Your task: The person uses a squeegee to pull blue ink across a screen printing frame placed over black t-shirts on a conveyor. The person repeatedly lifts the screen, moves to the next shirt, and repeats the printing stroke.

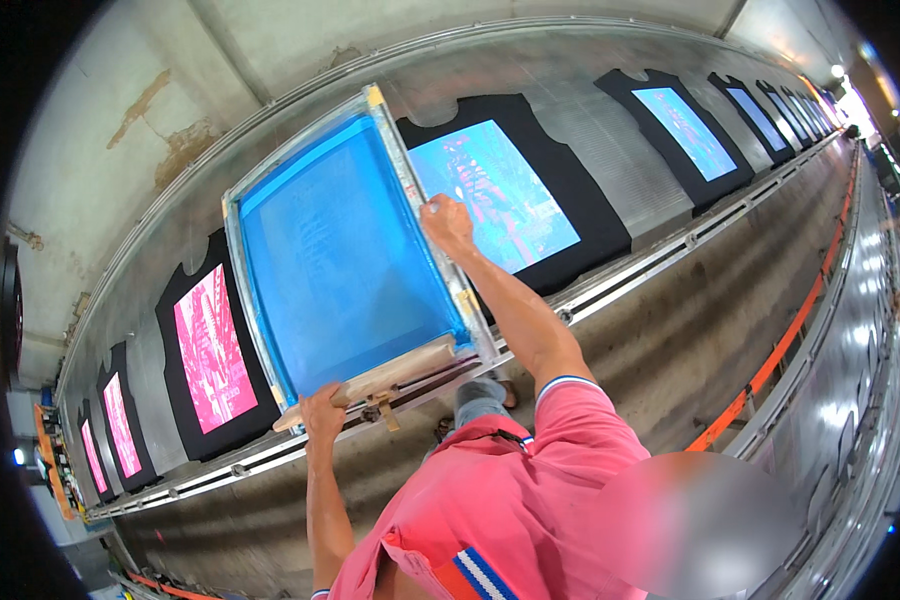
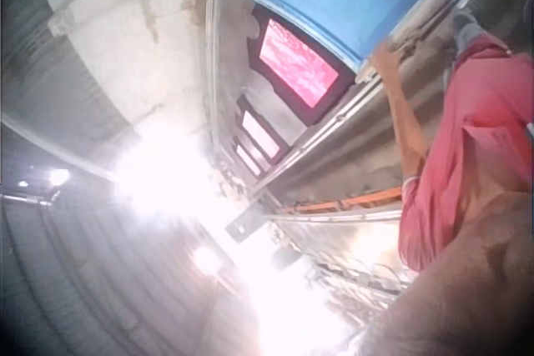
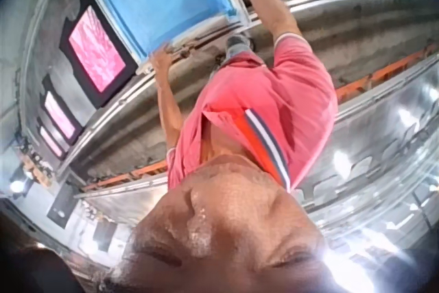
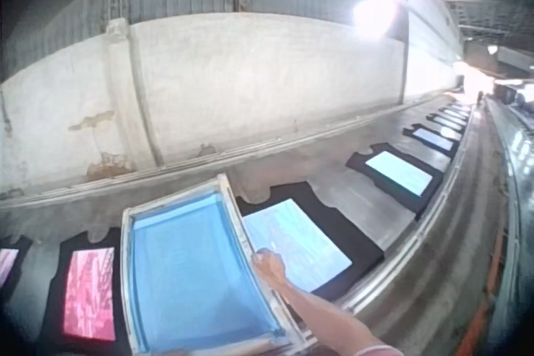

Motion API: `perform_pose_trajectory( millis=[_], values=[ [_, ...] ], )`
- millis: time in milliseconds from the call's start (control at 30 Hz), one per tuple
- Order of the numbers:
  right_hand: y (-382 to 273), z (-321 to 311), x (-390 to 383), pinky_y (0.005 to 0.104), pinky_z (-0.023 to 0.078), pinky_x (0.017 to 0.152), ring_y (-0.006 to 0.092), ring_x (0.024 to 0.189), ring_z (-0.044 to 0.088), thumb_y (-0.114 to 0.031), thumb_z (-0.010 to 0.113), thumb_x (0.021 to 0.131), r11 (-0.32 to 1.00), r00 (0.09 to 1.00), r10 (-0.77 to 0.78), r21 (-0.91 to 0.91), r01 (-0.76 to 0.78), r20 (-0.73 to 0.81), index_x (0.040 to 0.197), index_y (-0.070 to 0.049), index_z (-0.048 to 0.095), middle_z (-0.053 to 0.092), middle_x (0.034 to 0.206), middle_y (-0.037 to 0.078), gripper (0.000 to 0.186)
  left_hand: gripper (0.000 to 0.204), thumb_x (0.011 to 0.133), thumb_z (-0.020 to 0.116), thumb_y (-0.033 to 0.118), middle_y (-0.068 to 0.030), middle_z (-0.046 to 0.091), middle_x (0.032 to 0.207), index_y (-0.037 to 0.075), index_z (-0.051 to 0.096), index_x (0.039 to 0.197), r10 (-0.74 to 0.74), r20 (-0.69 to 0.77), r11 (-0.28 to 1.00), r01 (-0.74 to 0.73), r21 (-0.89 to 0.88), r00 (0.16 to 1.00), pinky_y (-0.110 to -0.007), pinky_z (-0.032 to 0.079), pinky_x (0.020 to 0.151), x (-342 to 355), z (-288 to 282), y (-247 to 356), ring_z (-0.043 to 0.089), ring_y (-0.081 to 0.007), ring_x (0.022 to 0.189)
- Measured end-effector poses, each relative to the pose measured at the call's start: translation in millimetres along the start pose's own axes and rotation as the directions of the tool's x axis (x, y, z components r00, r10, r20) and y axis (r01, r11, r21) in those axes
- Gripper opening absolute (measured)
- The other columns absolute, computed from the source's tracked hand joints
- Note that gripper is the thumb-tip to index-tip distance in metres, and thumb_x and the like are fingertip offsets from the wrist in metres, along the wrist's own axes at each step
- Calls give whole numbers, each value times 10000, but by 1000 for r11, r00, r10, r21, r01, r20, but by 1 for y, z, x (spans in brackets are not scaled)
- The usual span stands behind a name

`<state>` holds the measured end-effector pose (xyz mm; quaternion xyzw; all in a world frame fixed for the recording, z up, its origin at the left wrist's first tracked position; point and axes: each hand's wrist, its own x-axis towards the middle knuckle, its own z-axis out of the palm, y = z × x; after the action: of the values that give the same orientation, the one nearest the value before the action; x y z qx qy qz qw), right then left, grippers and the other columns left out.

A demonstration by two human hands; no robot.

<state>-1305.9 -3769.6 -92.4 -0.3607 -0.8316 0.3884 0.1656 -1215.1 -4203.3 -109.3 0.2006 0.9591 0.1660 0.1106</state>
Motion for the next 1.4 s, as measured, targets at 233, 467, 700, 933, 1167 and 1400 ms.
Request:
perform_pose_trajectory(
  millis=[233, 467, 700, 933, 1167, 1400],
  values=[
    [-64, 90, -51, 504, 549, 871, 427, 970, 695, -323, 661, 871, 1000, 1000, 10, 22, -10, 25, 1047, -101, 744, 725, 959, 251, 295, 380, 733, 629, 21, -94, 723, 1147, 117, 759, 1077, -45, 42, 998, 43, 55, 998, -650, 270, 1147, 5, -36, -107, 652, -359, 1092],
    [-90, 205, -96, 504, 537, 749, 423, 788, 697, -284, 643, 889, 990, 988, 7, 135, -28, 153, 1046, -74, 720, 689, 789, 259, 273, 384, 750, 631, -23, -135, 727, 1162, 84, 740, 1102, -127, 45, 991, 125, 50, 991, -660, 221, 1165, -13, -56, -202, 619, -359, 1214],
    [-90, 252, -135, 364, 458, 556, 211, 542, 584, -190, 684, 882, 970, 989, 55, 228, -86, 141, 1019, -48, 704, 584, 597, 156, 198, 440, 690, 686, -50, -134, 713, 1211, 38, 725, 1119, -144, 146, 989, 142, 29, 979, -646, 189, 1192, -9, -71, -251, 594, -361, 1257],
    [-90, 278, -147, 322, 393, 498, 110, 503, 476, -164, 690, 883, 972, 994, 43, 225, -64, 98, 1016, -37, 707, 514, 552, 85, 184, 477, 653, 636, -84, -134, 710, 1216, 38, 726, 1105, -174, 266, 984, 177, 13, 948, -648, 129, 1209, 7, -75, -273, 583, -344, 1283],
    [-98, 301, -163, 326, 381, 522, 106, 543, 484, -154, 670, 894, 974, 992, 74, 208, -94, 100, 1023, -36, 718, 547, 587, 76, 182, 462, 674, 601, -74, -132, 730, 1157, 32, 723, 1106, -122, 252, 992, 129, -10, 960, -683, 48, 1199, 2, -70, -317, 577, -356, 1284],
    [-89, 319, -165, 330, 433, 576, 125, 590, 532, -140, 676, 899, 990, 997, 61, 125, -66, 41, 1049, -59, 732, 662, 699, 82, 180, 463, 626, 647, -35, -143, 746, 1089, 17, 730, 1078, -39, 293, 999, 43, -7, 955, -721, -23, 1176, 13, -67, -328, 559, -374, 1302]
  ],
)
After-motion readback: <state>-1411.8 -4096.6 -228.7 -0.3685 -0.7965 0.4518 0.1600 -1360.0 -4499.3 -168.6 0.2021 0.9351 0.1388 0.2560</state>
